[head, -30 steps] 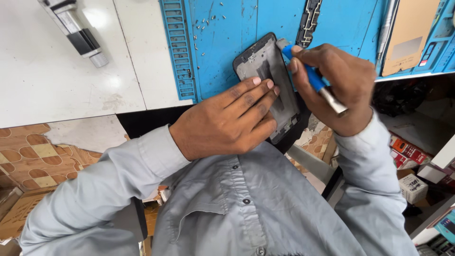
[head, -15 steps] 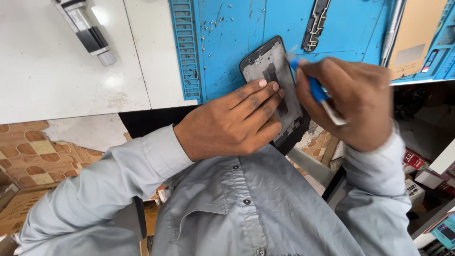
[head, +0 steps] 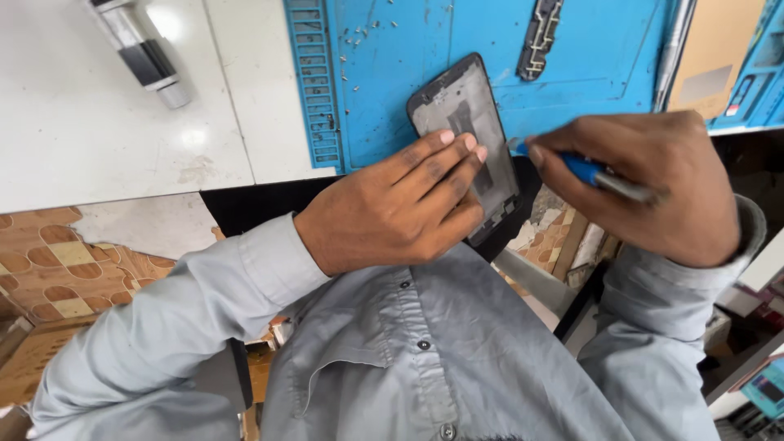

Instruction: The person cleans the inside of a disassembled mobile phone frame using a blue-handled tool and tweezers. They scrape and pick at residue along the edges and corners of the frame while seated at a repair bench.

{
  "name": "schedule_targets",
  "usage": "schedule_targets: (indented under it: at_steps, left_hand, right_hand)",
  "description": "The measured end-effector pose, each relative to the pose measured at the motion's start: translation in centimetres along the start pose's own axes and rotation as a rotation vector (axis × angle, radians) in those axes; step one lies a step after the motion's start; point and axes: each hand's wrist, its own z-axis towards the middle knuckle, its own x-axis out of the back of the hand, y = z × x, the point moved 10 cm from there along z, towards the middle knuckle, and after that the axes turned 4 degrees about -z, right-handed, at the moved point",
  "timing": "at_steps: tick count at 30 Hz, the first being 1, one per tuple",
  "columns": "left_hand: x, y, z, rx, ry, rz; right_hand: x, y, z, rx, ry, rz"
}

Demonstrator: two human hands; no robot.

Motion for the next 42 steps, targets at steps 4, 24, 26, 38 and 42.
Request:
schedule_targets:
  at_steps: [4,24,26,38,42]
  left_hand:
    - [0.1,0.6,0.1,-0.042,0.009,0.065]
    - [-0.3,2.0,0.6,-0.025,-0.107,0.212]
    - [-0.2,1.9,0.6,-0.025,-0.103,0.206]
    - [0.1,1.6,-0.1,-0.027,-0.084,0.187]
    - [0.2,1.5,-0.2,-0.017,-0.082,0.181]
  right_hand:
    - [0.1,1.8,-4.5,-0.006,0.188,0.065]
    - [-2.9,2.5,-9.4,-0.061,0.421,0.058]
    - [-2.5,2.1,-8.7,-0.088,0.382,0.029]
    - [-1.1,0.2,-6.4,-0.046,0.369,0.062]
    - [-2.3,1.3,-6.6,-0.072,0.300,0.104]
